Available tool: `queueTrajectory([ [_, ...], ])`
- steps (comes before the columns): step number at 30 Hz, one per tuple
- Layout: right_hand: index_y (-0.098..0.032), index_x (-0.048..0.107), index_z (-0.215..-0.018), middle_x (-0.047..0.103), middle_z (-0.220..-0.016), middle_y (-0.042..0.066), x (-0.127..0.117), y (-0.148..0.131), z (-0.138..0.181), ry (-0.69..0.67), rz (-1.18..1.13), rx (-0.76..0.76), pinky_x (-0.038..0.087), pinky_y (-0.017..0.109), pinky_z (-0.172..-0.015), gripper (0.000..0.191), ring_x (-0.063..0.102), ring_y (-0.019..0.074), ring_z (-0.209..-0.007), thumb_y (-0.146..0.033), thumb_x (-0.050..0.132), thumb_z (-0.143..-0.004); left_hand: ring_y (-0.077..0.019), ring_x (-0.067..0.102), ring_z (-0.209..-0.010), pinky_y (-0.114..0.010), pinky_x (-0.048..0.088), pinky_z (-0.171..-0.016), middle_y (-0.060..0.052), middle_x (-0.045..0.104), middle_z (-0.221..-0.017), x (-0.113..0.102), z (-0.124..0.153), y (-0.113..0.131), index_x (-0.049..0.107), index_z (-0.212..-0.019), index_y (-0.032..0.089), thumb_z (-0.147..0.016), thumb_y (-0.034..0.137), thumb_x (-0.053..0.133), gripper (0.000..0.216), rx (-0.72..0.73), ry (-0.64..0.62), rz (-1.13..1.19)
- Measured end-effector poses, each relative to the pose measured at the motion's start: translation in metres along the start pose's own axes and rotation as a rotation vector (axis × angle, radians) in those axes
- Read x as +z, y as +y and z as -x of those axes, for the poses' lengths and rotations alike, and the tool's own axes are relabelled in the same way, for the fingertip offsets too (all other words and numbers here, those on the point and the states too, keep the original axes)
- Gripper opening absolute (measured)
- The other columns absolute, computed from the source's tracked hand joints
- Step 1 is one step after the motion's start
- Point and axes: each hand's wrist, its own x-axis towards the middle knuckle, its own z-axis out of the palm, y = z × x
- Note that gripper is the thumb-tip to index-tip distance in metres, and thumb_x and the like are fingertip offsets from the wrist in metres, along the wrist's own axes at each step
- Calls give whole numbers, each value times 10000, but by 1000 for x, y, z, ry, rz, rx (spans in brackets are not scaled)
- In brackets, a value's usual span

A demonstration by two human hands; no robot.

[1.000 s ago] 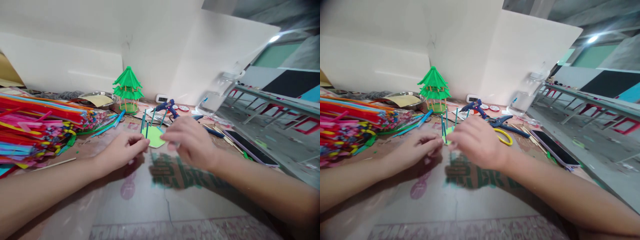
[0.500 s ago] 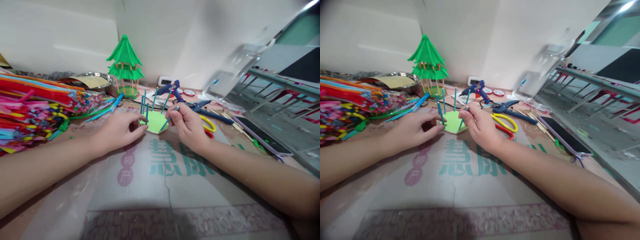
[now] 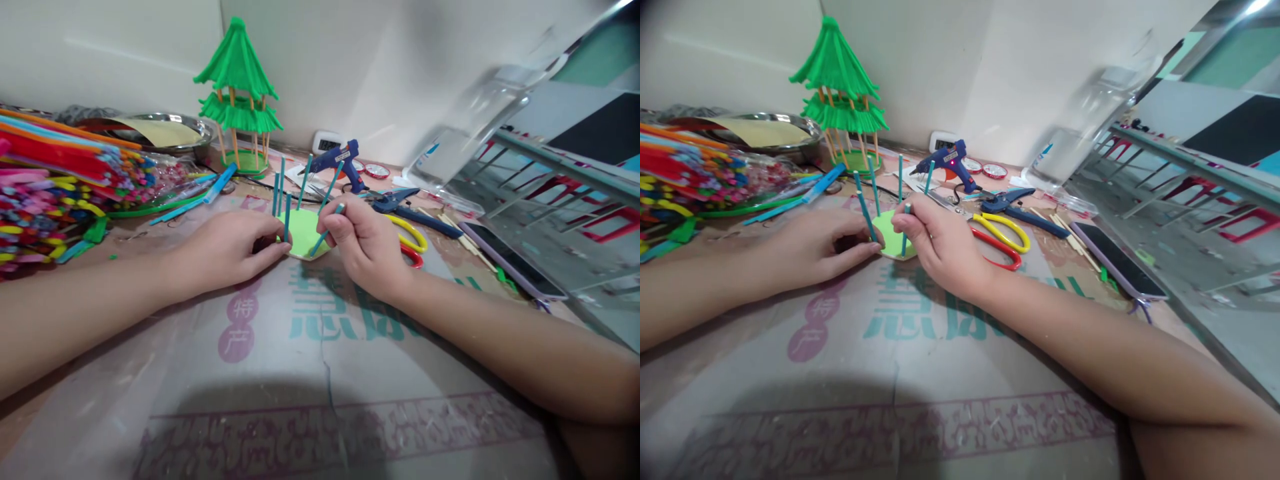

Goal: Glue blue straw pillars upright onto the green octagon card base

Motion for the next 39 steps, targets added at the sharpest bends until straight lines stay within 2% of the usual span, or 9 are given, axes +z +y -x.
queueTrajectory([
  [7,-228,553,-864,639,-801,13,0,1,1,-16,13,25,488,280,-708,388,590,142,-726,-502,411,-1100,-182,516,-615,-325,310,-567,-32,614,-679,0,0,1,564,-729,224,-946,417,517,294,-13,28,15],
  [12,-228,555,-858,640,-797,13,1,1,1,-17,25,24,484,279,-696,393,585,142,-715,-502,410,-1100,-189,520,-621,-336,311,-575,-35,628,-689,0,0,1,594,-732,231,-921,393,558,251,-31,34,65],
  [23,-223,550,-855,614,-769,-2,1,2,-2,-18,53,-31,444,262,-642,333,551,128,-677,-399,427,-1110,-181,497,-602,-323,298,-580,-30,596,-660,0,-1,3,548,-708,220,-938,392,540,287,-31,28,30],
  [29,-227,559,-865,593,-745,-11,0,3,-1,-22,61,-19,441,262,-638,348,545,127,-660,-439,426,-1107,-159,434,-548,-316,252,-560,2,524,-584,0,-1,2,504,-677,223,-903,398,579,295,-46,25,35],
  [32,-231,571,-871,563,-716,-18,0,2,1,-19,76,12,442,265,-639,350,537,126,-648,-452,432,-1103,-160,447,-558,-313,249,-557,0,533,-588,1,-1,1,509,-679,221,-905,393,575,291,-37,24,38],
  [39,-240,599,-868,554,-717,-10,0,-2,2,-19,96,91,475,281,-672,463,561,138,-673,-605,399,-1074,-164,494,-591,-314,269,-565,-12,594,-634,1,0,0,575,-709,217,-925,416,571,293,-41,7,27],
])
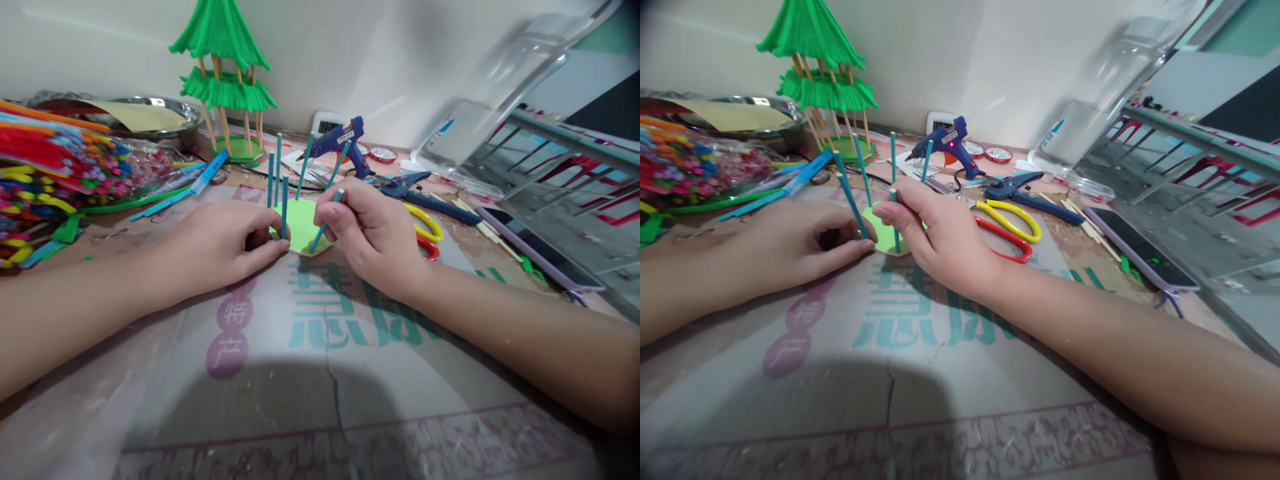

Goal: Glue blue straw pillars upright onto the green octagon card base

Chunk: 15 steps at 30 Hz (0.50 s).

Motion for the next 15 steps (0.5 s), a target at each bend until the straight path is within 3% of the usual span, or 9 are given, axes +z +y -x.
queueTrajectory([
  [15,-242,587,-834,555,-724,-5,0,1,1,-3,52,-6,477,292,-679,492,562,145,-685,-628,390,-1067,-160,474,-580,-309,253,-577,-4,586,-631,1,0,-1,585,-712,220,-913,417,587,282,-12,-1,38],
])
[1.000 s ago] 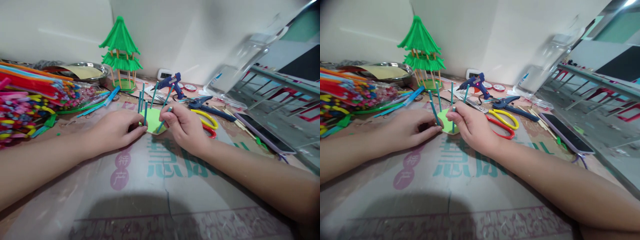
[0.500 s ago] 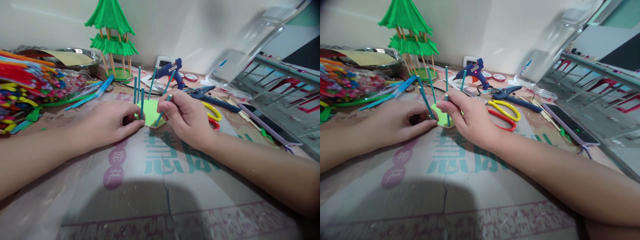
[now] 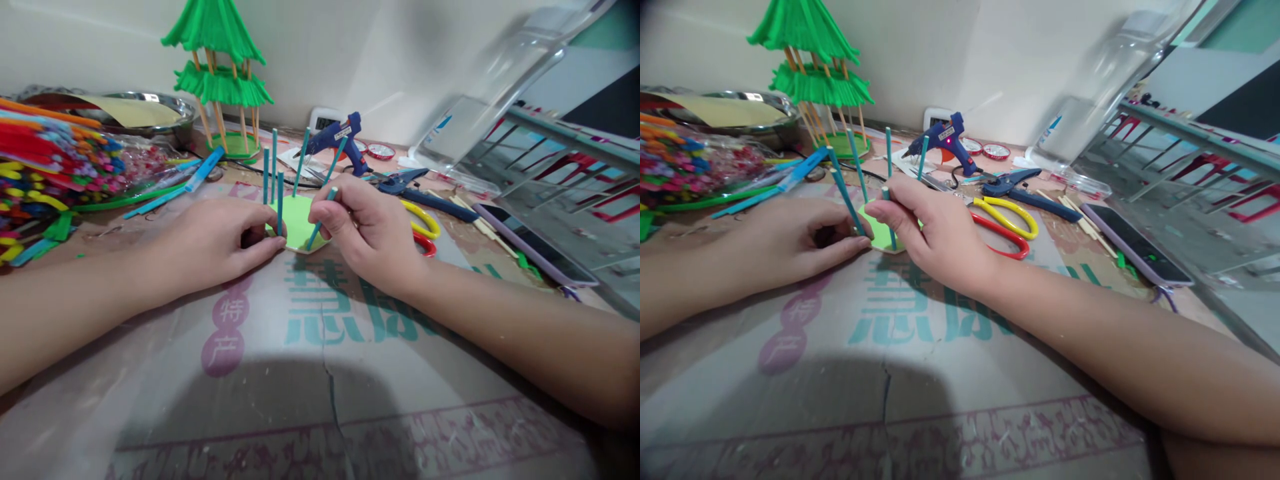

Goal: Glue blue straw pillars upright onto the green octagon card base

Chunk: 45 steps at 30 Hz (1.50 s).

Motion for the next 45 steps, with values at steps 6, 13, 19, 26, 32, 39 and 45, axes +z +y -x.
queueTrajectory([
  [6,-241,596,-883,563,-749,-3,1,1,0,4,-75,13,491,292,-670,486,559,142,-679,-648,394,-1056,-155,471,-564,-312,260,-562,-3,586,-619,-1,0,0,573,-698,215,-924,413,573,300,24,13,-9],
  [13,-247,611,-1007,633,-867,10,0,0,-1,-7,-163,34,499,295,-643,491,575,136,-691,-723,492,-983,-148,465,-550,-308,249,-548,3,587,-608,-2,-1,2,571,-708,212,-939,405,565,301,20,-13,1],
  [19,-213,650,-1019,665,-843,9,-1,3,-3,0,-191,16,506,287,-686,418,590,136,-723,-619,549,-1009,-141,457,-538,-297,256,-556,11,558,-592,-1,-1,1,564,-698,213,-927,381,591,285,32,15,33],
  [26,-186,639,-1031,627,-774,-10,-5,2,-4,6,-177,-43,486,242,-644,284,587,120,-690,-465,589,-1027,-150,487,-603,-274,292,-589,2,589,-663,-4,0,7,598,-769,197,-977,326,548,250,33,-1,-44],
  [32,-172,643,-1012,622,-744,-22,-6,2,-4,6,-165,-23,475,213,-610,176,600,110,-656,-346,617,-1005,-155,475,-595,-279,287,-579,5,569,-659,-4,2,8,572,-766,190,-991,302,546,253,1,-14,-66],
  [39,-158,683,-967,649,-745,-6,-6,2,-5,14,-149,-23,486,208,-620,132,617,115,-663,-271,616,-983,-163,493,-620,-279,297,-596,-4,590,-687,-3,2,6,582,-790,189,-993,315,555,240,-27,-29,-34],
  [45,-149,705,-957,672,-746,-1,-3,2,-5,5,-149,-48,472,202,-609,121,616,112,-657,-244,631,-965,-157,488,-614,-278,294,-595,-5,604,-696,-2,2,6,598,-810,187,-985,307,551,218,-14,-29,-26],
])
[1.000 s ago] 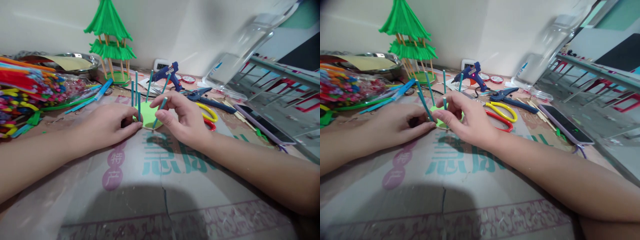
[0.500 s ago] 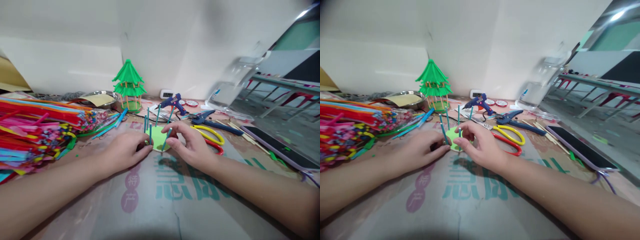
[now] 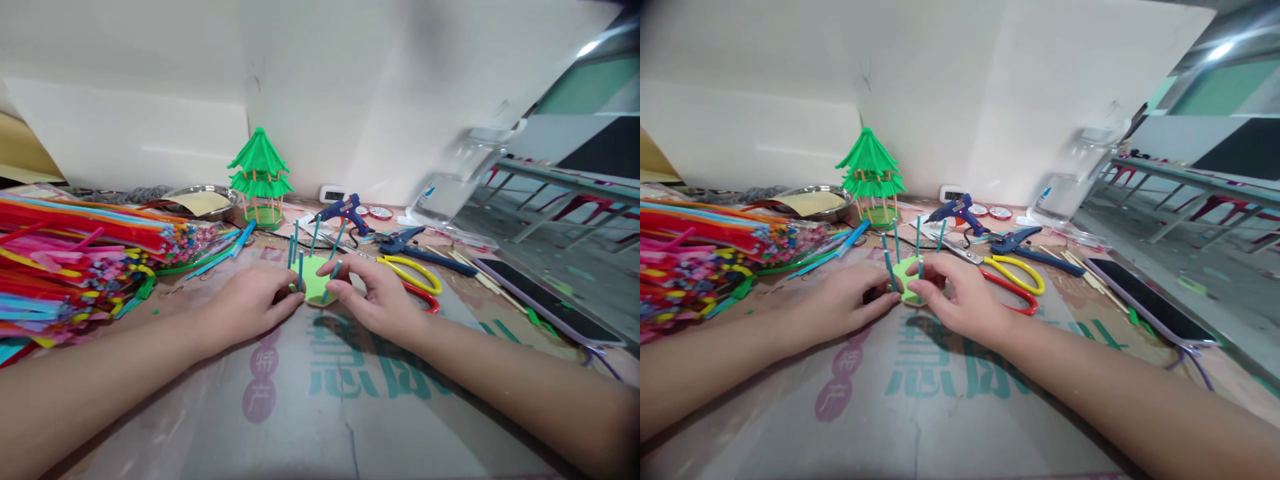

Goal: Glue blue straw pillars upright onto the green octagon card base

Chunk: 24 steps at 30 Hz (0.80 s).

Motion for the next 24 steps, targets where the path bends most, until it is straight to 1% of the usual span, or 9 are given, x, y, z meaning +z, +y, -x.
queueTrajectory([
  [2,-147,711,-958,685,-752,6,1,0,0,-20,4,28,480,208,-632,125,624,118,-672,-244,633,-963,-157,497,-624,-276,302,-601,-8,611,-708,0,0,0,597,-815,185,-984,304,549,213,6,8,3],
  [5,-154,710,-890,704,-751,15,1,-1,-1,-72,9,83,484,217,-667,150,638,127,-694,-240,618,-972,-159,502,-631,-278,304,-606,-11,609,-704,1,-1,0,582,-788,186,-979,308,556,229,-9,3,-7],
  [7,-158,704,-850,706,-740,14,1,-1,-2,-96,13,99,474,219,-660,173,631,126,-683,-236,612,-973,-159,495,-624,-281,297,-603,-9,599,-688,1,-1,0,566,-757,189,-978,314,560,254,-24,-3,-17],
  [13,-164,693,-835,703,-742,22,1,-2,-1,-118,38,107,458,236,-645,204,624,142,-683,-271,601,-982,-161,504,-640,-284,311,-609,-8,595,-694,3,-1,-2,559,-749,194,-978,318,562,260,-19,15,-26],
  [18,-175,647,-789,687,-730,31,0,-1,-1,-146,52,135,444,255,-639,284,609,155,-676,-292,531,-1019,-168,529,-662,-291,325,-616,-13,617,-719,4,-1,-3,582,-775,194,-984,315,570,241,-16,20,-30],
  [24,-182,641,-786,658,-705,15,-1,-1,-3,-164,80,100,416,253,-625,271,589,149,-659,-275,528,-1014,-166,521,-651,-289,313,-609,-9,606,-709,2,0,-1,591,-781,195,-987,318,556,242,-23,-3,-35],
])
